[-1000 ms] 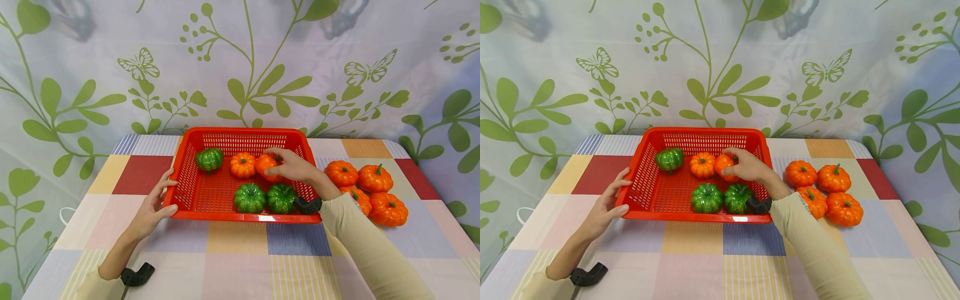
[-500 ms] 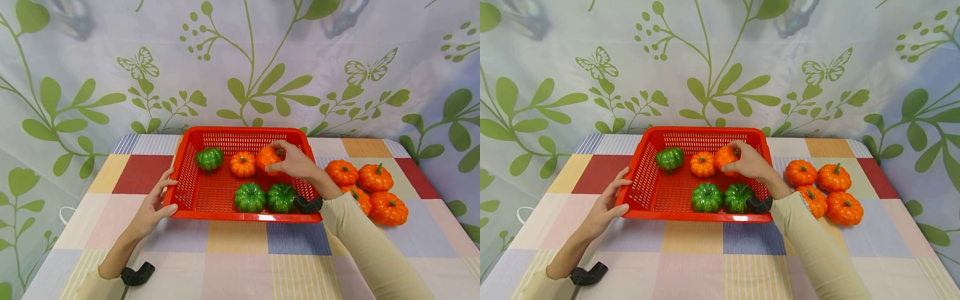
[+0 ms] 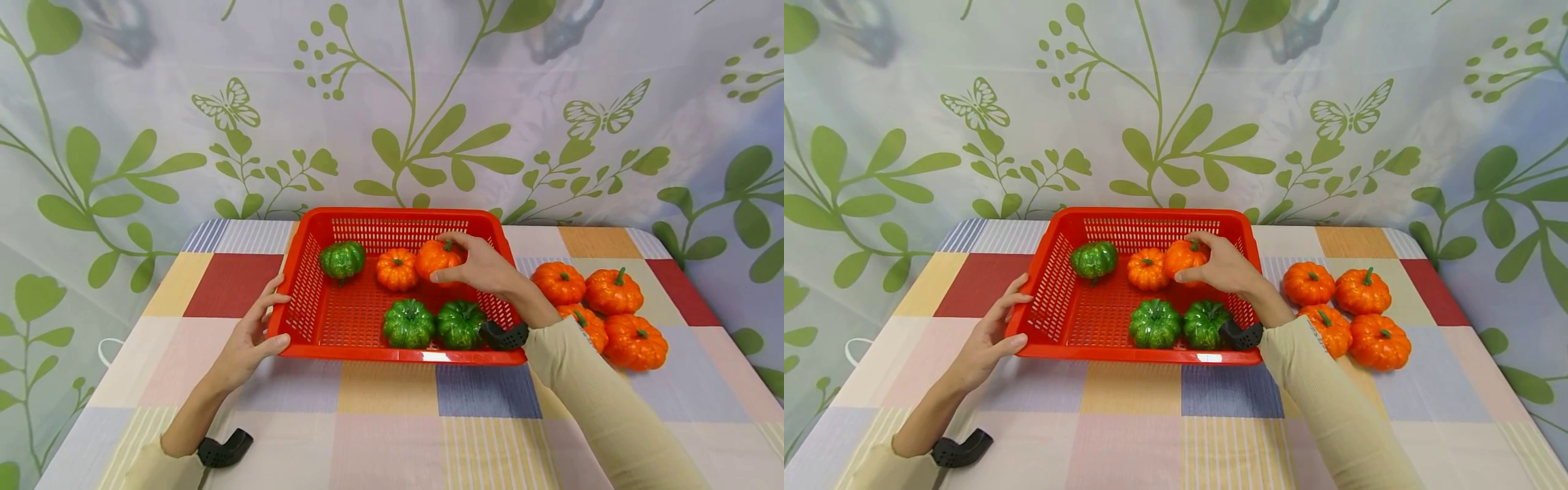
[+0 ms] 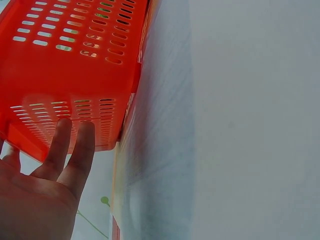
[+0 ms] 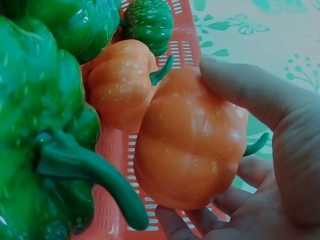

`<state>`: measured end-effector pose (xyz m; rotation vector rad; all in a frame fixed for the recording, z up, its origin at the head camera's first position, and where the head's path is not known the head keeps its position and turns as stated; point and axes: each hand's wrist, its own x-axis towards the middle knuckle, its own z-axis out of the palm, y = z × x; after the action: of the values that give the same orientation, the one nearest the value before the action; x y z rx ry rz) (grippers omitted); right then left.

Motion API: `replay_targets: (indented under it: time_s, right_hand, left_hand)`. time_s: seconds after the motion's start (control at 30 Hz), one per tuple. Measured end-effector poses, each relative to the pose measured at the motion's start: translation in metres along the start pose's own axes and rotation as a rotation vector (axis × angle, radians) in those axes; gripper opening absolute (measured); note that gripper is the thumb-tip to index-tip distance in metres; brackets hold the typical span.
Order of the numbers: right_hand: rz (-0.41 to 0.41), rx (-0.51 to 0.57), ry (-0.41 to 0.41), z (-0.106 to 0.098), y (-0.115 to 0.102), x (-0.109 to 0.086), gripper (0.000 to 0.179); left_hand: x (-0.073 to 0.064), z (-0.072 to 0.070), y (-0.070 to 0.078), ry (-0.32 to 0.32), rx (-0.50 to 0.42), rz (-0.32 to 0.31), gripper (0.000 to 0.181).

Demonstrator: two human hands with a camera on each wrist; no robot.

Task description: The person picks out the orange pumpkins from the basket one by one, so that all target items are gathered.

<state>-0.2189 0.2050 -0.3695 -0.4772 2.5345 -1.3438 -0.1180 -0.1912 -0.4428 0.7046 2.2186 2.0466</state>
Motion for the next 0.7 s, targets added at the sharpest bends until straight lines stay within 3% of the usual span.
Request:
replay_targets:
  time_s: [0.37,0.7]
  right_hand:
    - [0.003,-0.002,0.008,-0.002,-0.013,-0.002,0.074]
    - [-0.08,-0.01,0.051,-0.007,-0.022,-0.005,0.076]
  left_hand:
    - [-0.001,-0.002,0.001,-0.001,-0.005,0.006,0.052]
    - [0.0,0.0,0.001,-0.006,-0.013,0.005,0.053]
